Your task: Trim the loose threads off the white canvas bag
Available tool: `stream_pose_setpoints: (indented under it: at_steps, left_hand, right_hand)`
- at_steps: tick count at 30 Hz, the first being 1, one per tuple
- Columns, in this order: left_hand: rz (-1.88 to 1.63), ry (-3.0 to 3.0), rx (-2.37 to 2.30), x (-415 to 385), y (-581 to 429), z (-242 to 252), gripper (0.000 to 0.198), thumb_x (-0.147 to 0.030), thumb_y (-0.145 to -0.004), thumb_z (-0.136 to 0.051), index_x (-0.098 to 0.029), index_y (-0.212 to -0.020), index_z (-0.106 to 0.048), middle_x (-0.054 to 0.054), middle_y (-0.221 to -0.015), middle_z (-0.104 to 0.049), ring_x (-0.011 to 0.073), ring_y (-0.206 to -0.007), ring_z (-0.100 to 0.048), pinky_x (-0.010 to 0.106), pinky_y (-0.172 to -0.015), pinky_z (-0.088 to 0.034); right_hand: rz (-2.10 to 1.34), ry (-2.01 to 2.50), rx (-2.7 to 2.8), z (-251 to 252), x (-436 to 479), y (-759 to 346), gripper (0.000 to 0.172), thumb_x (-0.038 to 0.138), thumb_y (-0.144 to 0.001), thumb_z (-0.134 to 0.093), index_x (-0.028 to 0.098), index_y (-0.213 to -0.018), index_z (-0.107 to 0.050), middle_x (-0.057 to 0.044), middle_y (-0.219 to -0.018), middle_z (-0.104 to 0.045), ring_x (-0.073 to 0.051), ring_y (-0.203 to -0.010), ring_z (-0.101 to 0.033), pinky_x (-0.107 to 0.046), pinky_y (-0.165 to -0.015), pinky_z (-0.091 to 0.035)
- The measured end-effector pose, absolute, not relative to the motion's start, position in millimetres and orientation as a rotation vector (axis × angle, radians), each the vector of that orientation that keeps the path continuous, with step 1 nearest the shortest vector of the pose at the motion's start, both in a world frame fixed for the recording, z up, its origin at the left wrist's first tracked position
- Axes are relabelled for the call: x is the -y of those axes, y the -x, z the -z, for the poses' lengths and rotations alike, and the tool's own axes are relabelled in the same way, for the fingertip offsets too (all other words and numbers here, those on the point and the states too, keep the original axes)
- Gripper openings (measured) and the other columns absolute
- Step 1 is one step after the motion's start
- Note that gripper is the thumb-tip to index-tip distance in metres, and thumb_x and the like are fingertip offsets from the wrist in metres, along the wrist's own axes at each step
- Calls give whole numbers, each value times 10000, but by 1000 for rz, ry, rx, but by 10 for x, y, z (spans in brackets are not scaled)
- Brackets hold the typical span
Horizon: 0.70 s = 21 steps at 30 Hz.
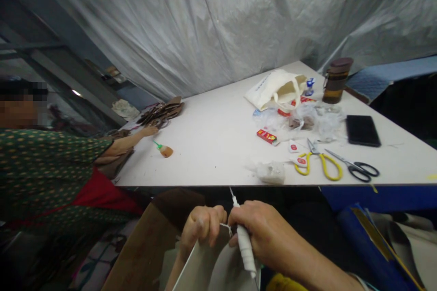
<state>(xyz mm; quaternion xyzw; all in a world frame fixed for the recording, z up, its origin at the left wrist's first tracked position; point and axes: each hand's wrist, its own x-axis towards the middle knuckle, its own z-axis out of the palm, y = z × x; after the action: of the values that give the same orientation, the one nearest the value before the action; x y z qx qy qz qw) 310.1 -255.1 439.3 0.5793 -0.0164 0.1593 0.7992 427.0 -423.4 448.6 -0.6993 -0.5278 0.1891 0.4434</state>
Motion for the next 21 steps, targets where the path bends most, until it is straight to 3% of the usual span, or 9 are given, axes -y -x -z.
stream_pose_setpoints:
  at_steps: [7,9,11,13,14,15,17,21]
  left_hand:
    - [-362,-1053,108,2612,-3114,-4324,692,-502,-945,-632,-207,-430,-277,11,-407,-354,163,-550,-340,327,-569,-319]
    - [-351,-1017,61,2619,-3103,-4325,701,-517,-901,-682,-197,-421,-283,16,-479,-387,158,-578,-380,319,-593,-355]
    - [-323,-1007,-39,2604,-3084,-4336,613,-507,-813,-775,-180,-448,-406,26,-658,-488,149,-628,-449,309,-620,-391]
    - [-266,-1054,-139,2575,-3056,-4354,369,-456,-703,-870,-178,-633,-636,38,-896,-555,157,-719,-523,300,-662,-428]
    - [-219,-1094,-179,2560,-3037,-4363,323,-430,-671,-892,-191,-800,-719,46,-992,-572,171,-779,-554,298,-697,-445]
    - [-161,-1139,-209,2549,-3017,-4372,405,-415,-660,-901,-204,-969,-747,57,-1059,-592,193,-849,-579,301,-743,-458]
    - [-61,-1217,-256,2541,-2972,-4383,573,-419,-675,-893,-211,-1180,-720,83,-1143,-640,255,-1015,-604,322,-859,-469]
    - [-21,-1446,-319,2586,-2931,-4395,562,-369,-735,-845,-219,-1252,-683,91,-1213,-687,323,-1181,-592,373,-999,-451]
  right_hand:
    - [-459,1637,1276,-4335,4196,-4313,89,107,-788,-796,186,-826,-779,-3,-721,-679,-138,-690,-611,-219,-649,-386]
    - [-465,1613,1268,-4324,4196,-4307,65,124,-820,-751,184,-827,-776,-6,-717,-680,-138,-685,-608,-218,-644,-397]
    - [-479,1605,1215,-4316,4197,-4285,62,157,-856,-708,180,-823,-756,-5,-719,-673,-136,-676,-598,-218,-637,-409]
    - [-486,1613,1129,-4284,4192,-4248,60,175,-861,-680,177,-824,-727,2,-719,-657,-128,-652,-579,-213,-611,-408]
    - [-482,1617,1082,-4255,4185,-4228,51,177,-856,-670,176,-827,-713,4,-721,-650,-124,-642,-571,-210,-594,-404]
    - [-472,1620,1038,-4217,4175,-4207,46,179,-850,-662,175,-826,-700,7,-718,-643,-121,-630,-564,-207,-577,-397]
    - [-442,1613,972,-4123,4149,-4172,51,191,-852,-648,172,-834,-692,6,-717,-637,-120,-618,-561,-207,-557,-393]
    - [-424,1552,916,-3952,4103,-4146,122,250,-901,-646,172,-863,-732,-14,-742,-669,-137,-647,-607,-226,-600,-444]
